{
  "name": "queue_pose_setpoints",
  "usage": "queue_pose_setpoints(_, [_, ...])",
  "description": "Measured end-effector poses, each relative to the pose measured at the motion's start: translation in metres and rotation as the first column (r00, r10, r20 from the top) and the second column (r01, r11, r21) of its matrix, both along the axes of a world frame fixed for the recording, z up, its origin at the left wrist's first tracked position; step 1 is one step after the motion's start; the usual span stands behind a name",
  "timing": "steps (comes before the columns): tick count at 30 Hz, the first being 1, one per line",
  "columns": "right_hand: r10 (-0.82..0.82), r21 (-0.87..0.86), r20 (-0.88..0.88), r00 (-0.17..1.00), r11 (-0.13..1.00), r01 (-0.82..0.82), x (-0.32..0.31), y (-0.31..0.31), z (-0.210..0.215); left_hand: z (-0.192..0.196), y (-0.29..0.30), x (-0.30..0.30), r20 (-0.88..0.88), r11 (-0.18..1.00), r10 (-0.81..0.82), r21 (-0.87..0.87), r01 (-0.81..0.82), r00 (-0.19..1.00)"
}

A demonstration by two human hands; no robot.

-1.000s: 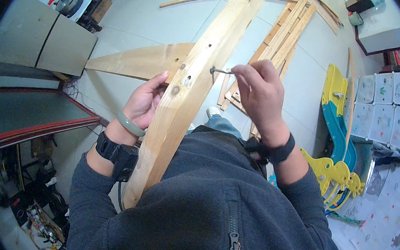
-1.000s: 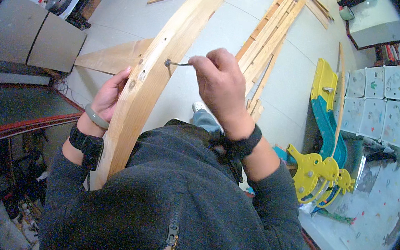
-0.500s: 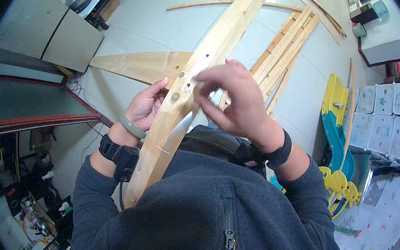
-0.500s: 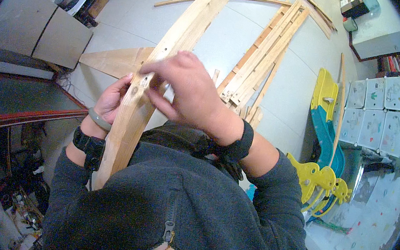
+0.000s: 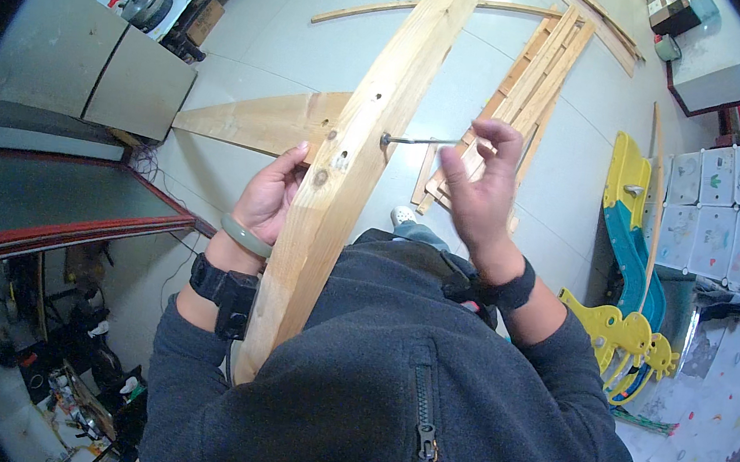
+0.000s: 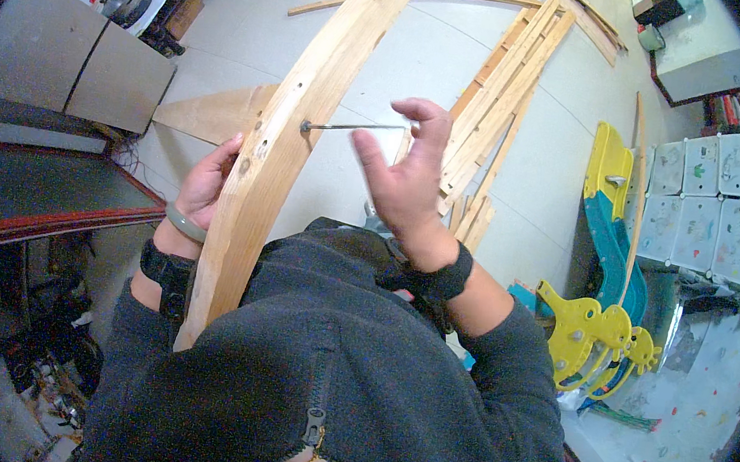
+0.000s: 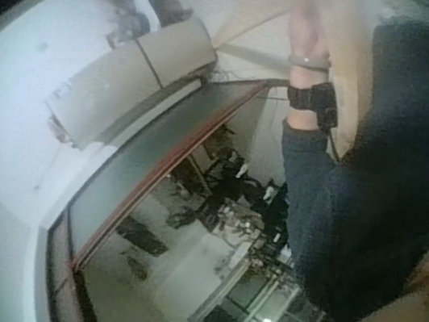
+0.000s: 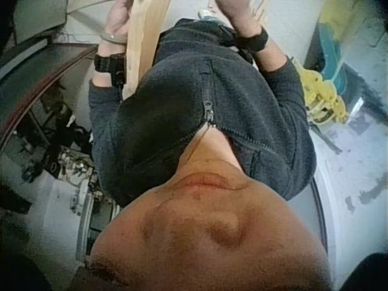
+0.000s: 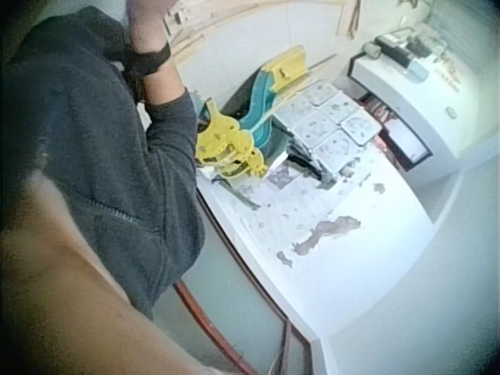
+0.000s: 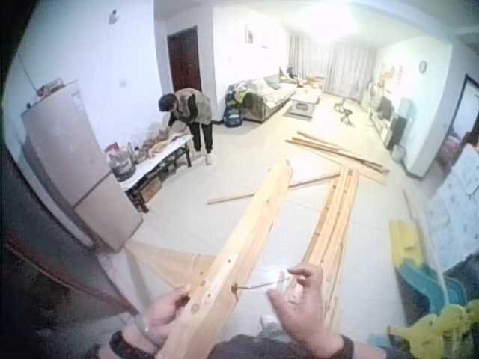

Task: The person assembles a wooden chair frame by inserting metal rods into pre-drilled holes and tightening them with a hex key. They align the pieces, secure the joints, and then place the assembled frame on the floor.

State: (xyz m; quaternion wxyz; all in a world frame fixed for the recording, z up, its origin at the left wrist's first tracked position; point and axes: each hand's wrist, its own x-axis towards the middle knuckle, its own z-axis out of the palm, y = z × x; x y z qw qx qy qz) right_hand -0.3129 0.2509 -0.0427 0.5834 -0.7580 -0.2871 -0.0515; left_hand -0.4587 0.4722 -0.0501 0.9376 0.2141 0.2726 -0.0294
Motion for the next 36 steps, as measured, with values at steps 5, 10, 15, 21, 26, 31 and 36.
queue_pose_setpoints(5, [0.21, 0.126, -0.685, 0.698, 0.977, -0.17, 0.012, -0.027, -0.004, -0.001, 0.006, 0.004, 0.003, 1.0, -0.016, -0.017, 0.016, 1.0])
queue_pose_setpoints(10, [0.199, 0.209, -0.976, -0.089, 0.97, -0.122, 0.015, -0.038, -0.017, 0.004, 0.004, 0.007, 0.0, 1.0, -0.011, -0.025, 0.011, 1.0])
queue_pose_setpoints(15, [0.403, 0.406, -0.892, -0.206, 0.913, 0.027, 0.038, -0.022, -0.02, 0.007, 0.005, 0.009, 0.0, 0.999, -0.02, -0.044, 0.02, 1.0])
queue_pose_setpoints(21, [0.266, 0.232, -0.88, 0.393, 0.964, -0.134, 0.084, 0.019, 0.028, -0.003, 0.01, 0.005, -0.01, 0.996, -0.04, -0.079, 0.039, 0.999])
queue_pose_setpoints(26, [0.364, 0.011, -0.505, 0.782, 0.909, -0.416, 0.096, 0.052, 0.081, -0.015, 0.01, 0.001, 0.001, 0.998, -0.045, -0.033, 0.045, 0.999])
queue_pose_setpoints(31, [0.469, -0.115, -0.051, 0.882, 0.874, -0.471, 0.07, 0.075, 0.109, -0.021, 0.004, 0.003, 0.01, 0.996, -0.038, -0.082, 0.039, 0.999])
queue_pose_setpoints(36, [0.583, -0.285, 0.33, 0.743, 0.812, -0.51, 0.02, 0.052, 0.116, -0.011, -0.005, 0.009, -0.022, 0.998, -0.038, -0.041, 0.037, 0.999])
